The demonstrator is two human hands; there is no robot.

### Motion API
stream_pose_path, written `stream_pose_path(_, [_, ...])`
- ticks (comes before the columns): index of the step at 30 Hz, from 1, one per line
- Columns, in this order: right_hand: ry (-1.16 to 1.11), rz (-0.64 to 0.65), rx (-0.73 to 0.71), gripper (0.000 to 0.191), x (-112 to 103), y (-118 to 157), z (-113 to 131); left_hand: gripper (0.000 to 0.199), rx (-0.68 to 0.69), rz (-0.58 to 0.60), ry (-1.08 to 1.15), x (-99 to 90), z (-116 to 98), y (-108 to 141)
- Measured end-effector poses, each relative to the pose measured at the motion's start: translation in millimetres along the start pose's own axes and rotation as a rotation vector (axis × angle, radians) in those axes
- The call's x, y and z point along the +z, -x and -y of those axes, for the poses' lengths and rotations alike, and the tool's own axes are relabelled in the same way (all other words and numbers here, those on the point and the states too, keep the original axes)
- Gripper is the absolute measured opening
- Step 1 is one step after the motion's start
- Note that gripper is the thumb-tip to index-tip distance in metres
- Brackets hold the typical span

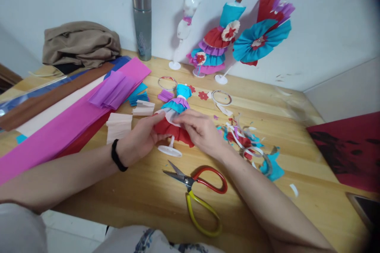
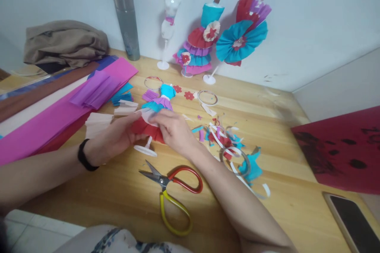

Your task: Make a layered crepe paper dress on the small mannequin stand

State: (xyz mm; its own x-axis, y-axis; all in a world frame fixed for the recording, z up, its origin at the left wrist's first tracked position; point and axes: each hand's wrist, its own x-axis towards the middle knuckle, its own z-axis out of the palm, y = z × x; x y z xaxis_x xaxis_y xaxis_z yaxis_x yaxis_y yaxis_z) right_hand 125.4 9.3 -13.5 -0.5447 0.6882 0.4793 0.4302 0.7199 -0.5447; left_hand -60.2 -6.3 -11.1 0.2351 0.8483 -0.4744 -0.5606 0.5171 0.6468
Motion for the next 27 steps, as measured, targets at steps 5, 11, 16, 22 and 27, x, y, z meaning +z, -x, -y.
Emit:
stream_pose_path(5, [-0.037, -0.154, 0.125, 0.034, -7, -1, 5, 0.017, -0.003, -0.121, -0.052, 1.1, -1, -3])
stream_pose_path(11, [0.031, -0.280, 0.228, 0.028, -19, -3, -9, 0.021, -0.008, -0.174, -0.017, 6.6, -3, 1])
stream_pose_path(16, [0.104, -0.103, 0.196, 0.032, -17, -2, -13, 0.017, -0.003, -0.156, 0.019, 3.4, -2, -2])
stream_pose_path(22, [0.106, -0.070, 0.172, 0.031, -20, -2, -9, 0.021, 0.017, -0.104, 0.025, 3.0, -4, -2])
stream_pose_path(27, [0.081, 0.124, 0.091, 0.036, -24, -3, -6, 0.016, 0.012, -0.078, -0.068, -2.1, -2, -2])
